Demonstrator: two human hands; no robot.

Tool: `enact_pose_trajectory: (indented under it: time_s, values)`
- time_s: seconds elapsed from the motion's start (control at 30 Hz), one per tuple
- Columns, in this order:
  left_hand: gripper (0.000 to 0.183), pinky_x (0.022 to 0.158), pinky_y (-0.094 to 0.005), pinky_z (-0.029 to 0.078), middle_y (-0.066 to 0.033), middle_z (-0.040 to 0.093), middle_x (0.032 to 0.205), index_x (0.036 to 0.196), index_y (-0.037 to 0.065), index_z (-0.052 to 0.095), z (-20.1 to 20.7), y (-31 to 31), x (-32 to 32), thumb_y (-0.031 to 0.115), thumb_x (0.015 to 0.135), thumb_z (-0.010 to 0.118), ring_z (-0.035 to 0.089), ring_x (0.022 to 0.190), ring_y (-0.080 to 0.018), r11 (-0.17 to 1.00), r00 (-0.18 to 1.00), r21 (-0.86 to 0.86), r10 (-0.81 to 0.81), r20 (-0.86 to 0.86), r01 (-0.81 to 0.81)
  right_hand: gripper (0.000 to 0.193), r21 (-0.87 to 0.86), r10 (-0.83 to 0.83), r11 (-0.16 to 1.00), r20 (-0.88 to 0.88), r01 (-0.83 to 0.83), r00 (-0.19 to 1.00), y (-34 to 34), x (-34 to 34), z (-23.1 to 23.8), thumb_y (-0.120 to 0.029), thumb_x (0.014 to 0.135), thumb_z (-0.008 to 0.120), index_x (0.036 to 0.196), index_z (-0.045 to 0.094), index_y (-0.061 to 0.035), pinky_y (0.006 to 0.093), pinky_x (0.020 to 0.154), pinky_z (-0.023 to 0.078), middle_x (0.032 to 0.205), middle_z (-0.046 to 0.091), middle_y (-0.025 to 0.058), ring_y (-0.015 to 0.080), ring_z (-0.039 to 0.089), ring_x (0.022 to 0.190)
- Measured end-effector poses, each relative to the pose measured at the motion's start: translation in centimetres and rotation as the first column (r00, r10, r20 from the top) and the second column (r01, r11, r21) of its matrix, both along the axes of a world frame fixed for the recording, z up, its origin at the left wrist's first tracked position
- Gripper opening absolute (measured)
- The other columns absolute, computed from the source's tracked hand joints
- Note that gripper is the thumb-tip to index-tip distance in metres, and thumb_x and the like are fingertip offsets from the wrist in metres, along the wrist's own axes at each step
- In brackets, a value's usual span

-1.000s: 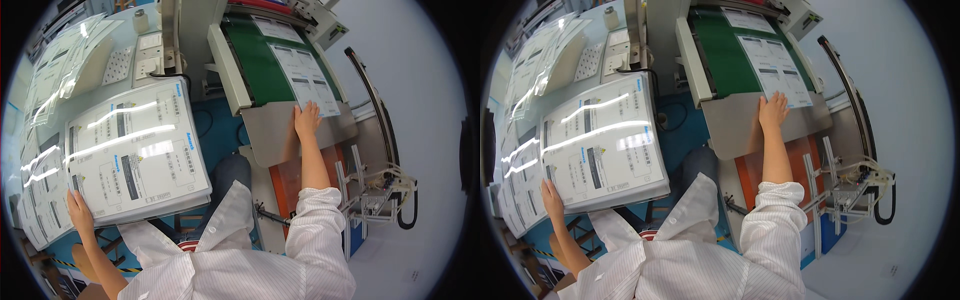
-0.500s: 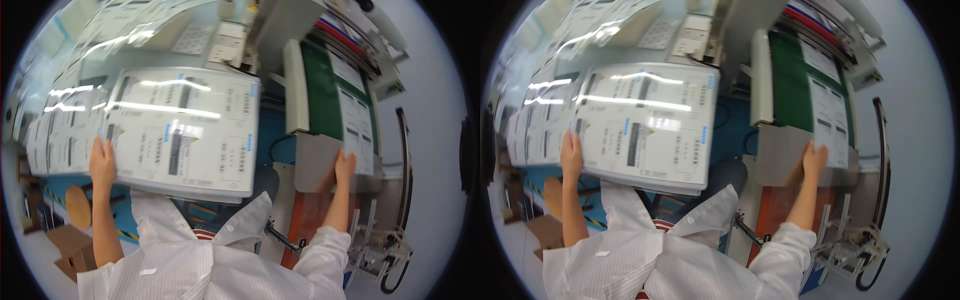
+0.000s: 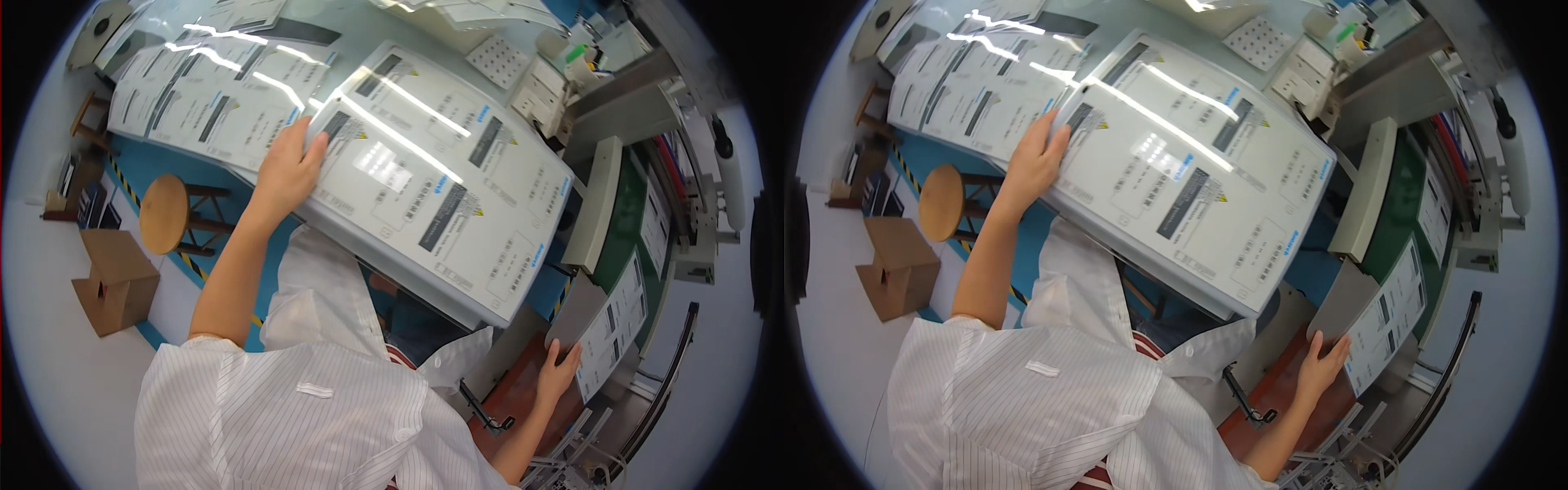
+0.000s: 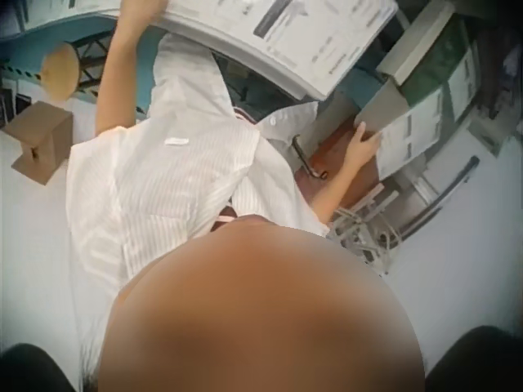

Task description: Picking up printed label sheets and placing them onto a conveyor belt system.

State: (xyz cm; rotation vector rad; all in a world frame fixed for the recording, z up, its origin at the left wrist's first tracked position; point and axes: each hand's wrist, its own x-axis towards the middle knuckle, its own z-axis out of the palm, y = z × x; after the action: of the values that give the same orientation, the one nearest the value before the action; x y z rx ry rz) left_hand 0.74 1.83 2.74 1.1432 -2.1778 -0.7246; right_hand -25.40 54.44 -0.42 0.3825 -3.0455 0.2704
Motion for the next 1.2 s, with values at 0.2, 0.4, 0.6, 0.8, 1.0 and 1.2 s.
enact_pose_trajectory:
  time_s: [0.2, 0.4, 0.6, 0.8, 1.0, 1.2]
  values:
    - [0.045, 0.098, -0.0292, 0.039, -0.0146, 0.058, 0.121, 0.126, -0.005, 0.053, 1.9, -0.3, 1.6, 0.03, 0.098, 0.048, 0.052, 0.114, -0.0206, 0.883, 0.923, 0.445, 0.037, -0.382, 0.149, 0.067, -0.129, 0.0, 0.992, 0.115, 0.015, 0.993, 1.6, -5.0, 1.0, -0.044, 0.098, 0.048, 0.143, 0.034, 0.0034, 0.0394, 0.11, 0.03, 0.151, 0.028, 0.0246, 0.0367, 0.033, 0.137]
    - [0.039, 0.098, -0.0257, 0.036, -0.0085, 0.06, 0.117, 0.124, 0.001, 0.057, 1.9, 0.3, 2.6, 0.029, 0.099, 0.047, 0.052, 0.111, -0.0156, 0.844, 0.885, 0.507, 0.09, -0.457, 0.176, 0.075, 0.056, -0.079, 0.995, 0.007, 0.078, 0.997, -0.5, -5.4, -2.9, -0.048, 0.095, 0.051, 0.145, 0.029, 0.0043, 0.0423, 0.115, 0.019, 0.153, 0.023, 0.0243, 0.0365, 0.021, 0.143]
    - [0.038, 0.097, -0.0287, 0.04, -0.0124, 0.06, 0.117, 0.122, -0.003, 0.057, 1.7, 0.6, 2.5, 0.025, 0.098, 0.049, 0.053, 0.11, -0.0186, 0.839, 0.849, 0.516, 0.14, -0.51, 0.171, 0.076, 0.028, 0.25, 0.968, -0.029, -0.249, 0.968, -1.7, 3.4, -0.2, -0.032, 0.089, 0.064, 0.146, 0.028, 0.0032, 0.0438, 0.115, 0.02, 0.151, 0.027, 0.0247, 0.0373, 0.023, 0.142]
    - [0.034, 0.097, -0.0286, 0.039, -0.0119, 0.057, 0.119, 0.119, -0.001, 0.059, 2.0, 0.1, 1.5, 0.022, 0.096, 0.051, 0.053, 0.11, -0.0182, 0.913, 0.854, 0.378, 0.069, -0.516, 0.154, 0.035, -0.254, 0.143, 0.956, -0.038, -0.148, 0.989, -1.5, 6.0, 1.9, -0.011, 0.1, 0.043, 0.131, 0.051, 0.0032, 0.0368, 0.098, 0.043, 0.128, 0.057, 0.0213, 0.0318, 0.058, 0.115]
    - [0.034, 0.094, -0.0286, 0.043, -0.0117, 0.058, 0.115, 0.118, -0.002, 0.059, 5.0, 1.6, 1.5, 0.024, 0.098, 0.049, 0.056, 0.105, -0.0177, 0.9, 0.798, 0.346, -0.005, -0.603, 0.266, 0.032, -0.343, 0.213, 0.848, -0.476, -0.403, 0.853, -9.2, 10.2, 8.6, -0.011, 0.102, 0.039, 0.123, 0.057, 0.0058, 0.0359, 0.091, 0.047, 0.118, 0.064, 0.0193, 0.0311, 0.063, 0.105]
    - [0.055, 0.084, -0.0322, 0.055, -0.0143, 0.061, 0.11, 0.122, -0.005, 0.054, 5.2, 1.2, 2.3, 0.045, 0.101, 0.04, 0.061, 0.098, -0.017, 0.547, 0.663, 0.605, 0.117, -0.74, 0.579, 0.027, -0.166, 0.835, 0.244, -0.465, -0.956, 0.294, -15.7, 12.5, 10.0, 0.007, 0.086, 0.047, 0.11, 0.06, 0.0045, 0.0458, 0.088, 0.053, 0.107, 0.067, 0.0207, 0.039, 0.066, 0.098]
